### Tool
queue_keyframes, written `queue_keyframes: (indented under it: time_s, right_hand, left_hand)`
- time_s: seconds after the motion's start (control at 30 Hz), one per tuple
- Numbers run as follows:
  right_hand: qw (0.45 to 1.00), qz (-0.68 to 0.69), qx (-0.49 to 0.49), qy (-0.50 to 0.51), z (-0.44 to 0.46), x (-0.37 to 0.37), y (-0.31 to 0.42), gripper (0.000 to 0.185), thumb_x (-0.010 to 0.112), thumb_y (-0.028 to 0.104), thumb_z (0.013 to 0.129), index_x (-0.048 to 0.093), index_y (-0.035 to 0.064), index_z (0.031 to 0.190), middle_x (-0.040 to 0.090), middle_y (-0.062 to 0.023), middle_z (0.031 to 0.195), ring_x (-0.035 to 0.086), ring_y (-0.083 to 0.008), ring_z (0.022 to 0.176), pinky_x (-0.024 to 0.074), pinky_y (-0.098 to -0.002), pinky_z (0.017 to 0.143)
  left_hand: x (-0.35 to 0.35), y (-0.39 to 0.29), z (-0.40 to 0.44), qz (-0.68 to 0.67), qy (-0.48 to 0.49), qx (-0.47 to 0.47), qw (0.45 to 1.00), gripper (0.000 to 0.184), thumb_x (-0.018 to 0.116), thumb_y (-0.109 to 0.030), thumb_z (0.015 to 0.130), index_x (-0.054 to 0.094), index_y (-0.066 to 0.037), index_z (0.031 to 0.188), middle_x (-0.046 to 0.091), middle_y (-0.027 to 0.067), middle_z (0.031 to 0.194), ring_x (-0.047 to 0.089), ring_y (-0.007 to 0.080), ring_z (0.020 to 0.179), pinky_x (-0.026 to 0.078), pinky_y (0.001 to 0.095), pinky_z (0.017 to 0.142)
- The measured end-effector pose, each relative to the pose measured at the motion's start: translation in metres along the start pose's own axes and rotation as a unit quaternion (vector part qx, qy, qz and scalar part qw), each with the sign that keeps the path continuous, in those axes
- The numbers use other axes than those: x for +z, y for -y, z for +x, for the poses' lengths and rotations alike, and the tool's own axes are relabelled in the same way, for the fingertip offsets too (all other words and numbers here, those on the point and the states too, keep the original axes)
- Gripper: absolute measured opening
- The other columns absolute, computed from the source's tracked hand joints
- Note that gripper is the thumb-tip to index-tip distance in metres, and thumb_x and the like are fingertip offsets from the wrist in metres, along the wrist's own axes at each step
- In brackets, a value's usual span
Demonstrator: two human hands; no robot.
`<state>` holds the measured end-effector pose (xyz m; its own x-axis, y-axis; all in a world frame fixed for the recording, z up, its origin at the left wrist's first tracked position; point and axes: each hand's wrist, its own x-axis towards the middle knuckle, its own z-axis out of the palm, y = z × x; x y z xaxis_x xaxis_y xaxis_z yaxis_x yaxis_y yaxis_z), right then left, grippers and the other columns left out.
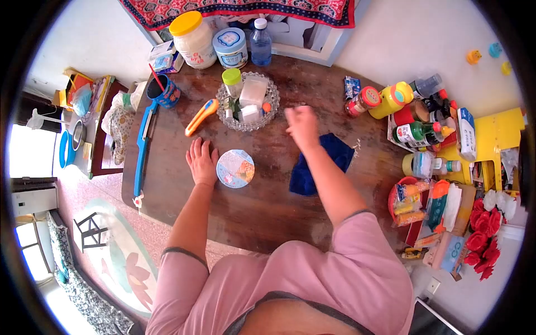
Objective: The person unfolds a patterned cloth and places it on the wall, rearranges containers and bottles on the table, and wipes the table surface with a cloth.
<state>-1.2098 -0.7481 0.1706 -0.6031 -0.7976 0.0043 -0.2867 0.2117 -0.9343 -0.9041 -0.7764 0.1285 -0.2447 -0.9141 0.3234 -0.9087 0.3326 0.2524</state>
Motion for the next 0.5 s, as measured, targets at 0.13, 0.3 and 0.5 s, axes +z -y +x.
queue_keyframes:
  time_s: [0.13, 0.3, 0.5]
  right_hand:
    - [0.952, -0.005, -0.164, -0.259, -0.012, -0.084, -0.002, 0.028, 0.063, 0.018, 0.086, 0.052, -0.0014, 0.103, 0.053, -0.0088, 0.088, 0.053, -0.019, 0.078, 0.0451, -0.0312, 0.074]
    - [0.919, -0.129, -0.126, -0.35, 0.026, -0.143, -0.048, 0.068, 0.077, 0.024, 0.074, 0.043, -0.0081, 0.125, 0.05, -0.0219, 0.117, 0.05, -0.0293, 0.102, 0.0419, -0.0402, 0.09]
    - [0.943, -0.052, -0.119, -0.305, 0.055, -0.14, -0.047, 0.078, 0.079, 0.032, 0.072, 0.042, -0.0049, 0.129, 0.054, -0.0197, 0.123, 0.053, -0.0298, 0.113, 0.0379, -0.0373, 0.099]
  left_hand:
    - [-0.003, 0.004, 0.003, 0.003, 0.035, -0.009, 0.999, 0.038, 0.057, -0.03, 0.085, 0.054, -0.013, 0.119, 0.045, 0.0104, 0.133, 0.036, 0.0275, 0.129, 0.023, 0.0478, 0.108]
    - [-0.008, -0.006, 0.002, -0.008, 0.022, -0.027, 0.999, 0.038, 0.057, -0.031, 0.085, 0.053, -0.013, 0.119, 0.043, 0.0101, 0.135, 0.033, 0.0277, 0.131, 0.022, 0.0498, 0.108]
    - [-0.01, -0.008, 0.002, -0.015, 0.027, -0.025, 0.999, 0.039, 0.057, -0.03, 0.086, 0.053, -0.011, 0.119, 0.044, 0.0107, 0.134, 0.035, 0.0295, 0.13, 0.022, 0.0486, 0.109]
